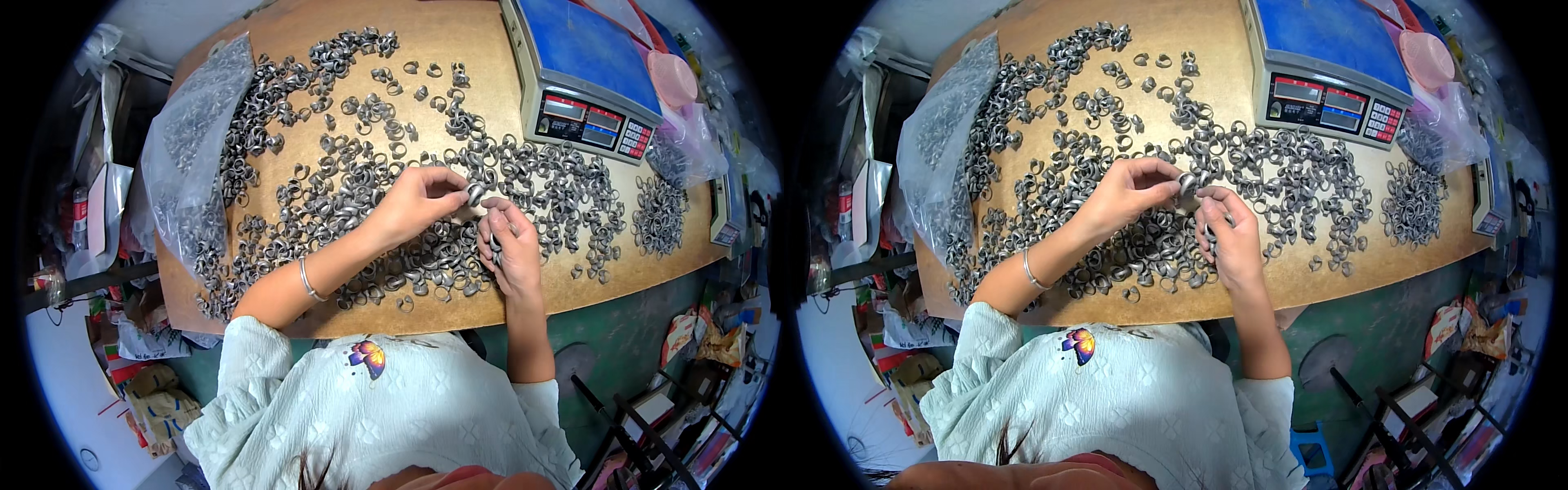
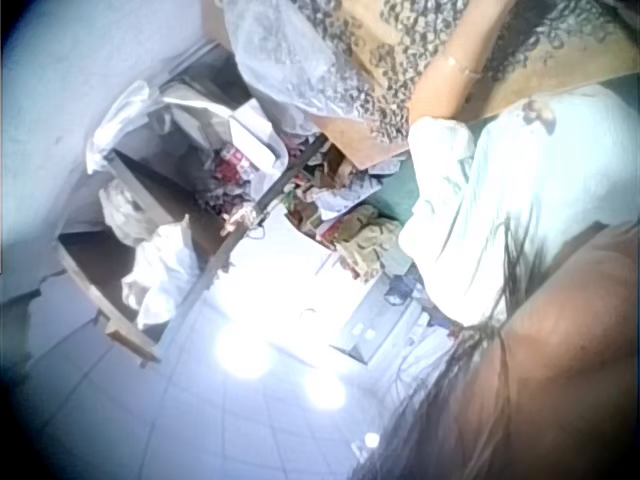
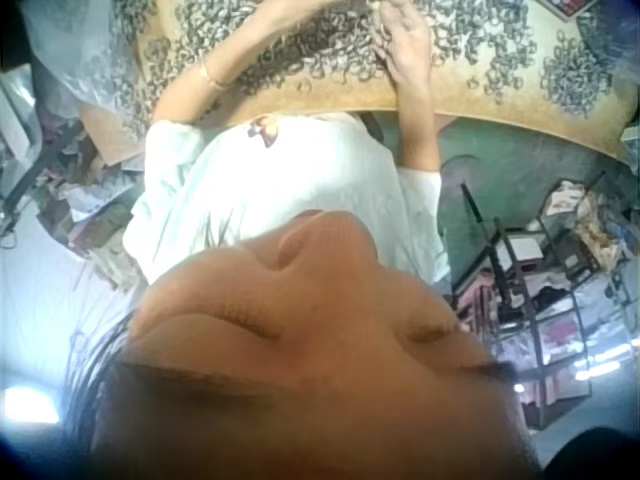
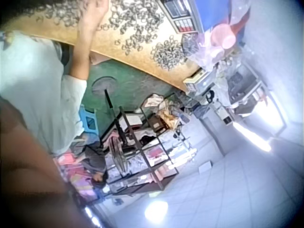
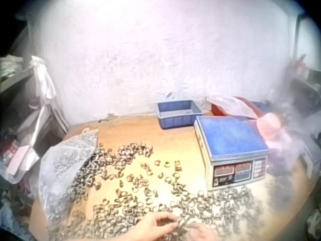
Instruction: The person counts metal clips by hand on a wooden table, sorting them into small piles and then scooping the clips into a plastic bag.
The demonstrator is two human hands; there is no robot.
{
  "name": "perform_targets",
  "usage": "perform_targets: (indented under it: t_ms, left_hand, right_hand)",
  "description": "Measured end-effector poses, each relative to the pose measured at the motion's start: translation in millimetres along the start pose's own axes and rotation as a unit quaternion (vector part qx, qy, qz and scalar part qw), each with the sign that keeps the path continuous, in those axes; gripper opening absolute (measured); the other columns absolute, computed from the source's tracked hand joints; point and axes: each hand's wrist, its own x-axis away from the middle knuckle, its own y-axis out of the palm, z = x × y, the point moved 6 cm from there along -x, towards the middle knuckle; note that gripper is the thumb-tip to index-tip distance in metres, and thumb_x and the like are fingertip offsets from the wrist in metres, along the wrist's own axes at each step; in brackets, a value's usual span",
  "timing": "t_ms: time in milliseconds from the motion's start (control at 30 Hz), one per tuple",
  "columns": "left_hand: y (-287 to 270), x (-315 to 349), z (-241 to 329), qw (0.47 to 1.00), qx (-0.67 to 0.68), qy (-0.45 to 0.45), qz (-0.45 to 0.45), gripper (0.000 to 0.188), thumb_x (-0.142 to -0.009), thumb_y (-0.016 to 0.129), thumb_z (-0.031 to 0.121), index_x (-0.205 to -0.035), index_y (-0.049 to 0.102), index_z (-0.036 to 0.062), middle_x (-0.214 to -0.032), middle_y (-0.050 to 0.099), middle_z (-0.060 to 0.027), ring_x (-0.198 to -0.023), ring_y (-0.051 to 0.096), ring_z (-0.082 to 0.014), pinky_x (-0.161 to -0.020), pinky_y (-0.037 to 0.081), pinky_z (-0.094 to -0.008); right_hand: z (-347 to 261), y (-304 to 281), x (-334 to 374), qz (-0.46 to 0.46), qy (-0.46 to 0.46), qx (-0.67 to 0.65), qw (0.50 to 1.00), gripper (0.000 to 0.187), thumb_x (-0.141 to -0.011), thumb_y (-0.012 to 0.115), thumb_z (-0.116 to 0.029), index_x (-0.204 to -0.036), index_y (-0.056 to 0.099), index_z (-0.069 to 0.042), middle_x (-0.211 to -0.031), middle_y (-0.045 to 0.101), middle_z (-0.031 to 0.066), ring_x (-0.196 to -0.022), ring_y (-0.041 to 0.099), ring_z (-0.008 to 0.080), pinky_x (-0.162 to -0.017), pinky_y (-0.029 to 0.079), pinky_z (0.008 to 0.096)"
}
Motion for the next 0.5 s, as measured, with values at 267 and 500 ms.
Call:
perform_targets:
  t_ms: [267, 500]
  left_hand:
    - [6.3, 9.8, 13.1, 0.996, -0.051, 0.076, 0.001, 0.016, -0.087, 0.06, 0.0, -0.102, 0.061, -0.0055, -0.117, 0.057, -0.0118, -0.097, 0.06, -0.0141, -0.084, 0.051, -0.0263]
    - [-12.7, 7.1, -5.3, 0.993, 0.085, -0.006, 0.076, 0.019, -0.091, 0.057, 0.007, -0.107, 0.06, -0.0039, -0.092, 0.067, -0.0088, -0.081, 0.063, -0.0116, -0.074, 0.051, -0.0236]
  right_hand:
    - [-9.5, 2.9, -4.5, 0.061, -0.093, 0.181, 0.977, 0.019, -0.091, 0.061, -0.011, -0.105, 0.058, 0.001, -0.085, 0.062, 0.0015, -0.074, 0.053, 0.0052, -0.065, 0.042, 0.0188]
    - [-28.3, -1.7, -2.8, 0.1, -0.154, 0.387, 0.904, 0.016, -0.092, 0.059, -0.011, -0.101, 0.06, 0.002, -0.084, 0.063, 0.0024, -0.067, 0.053, 0.0071, -0.061, 0.043, 0.0216]
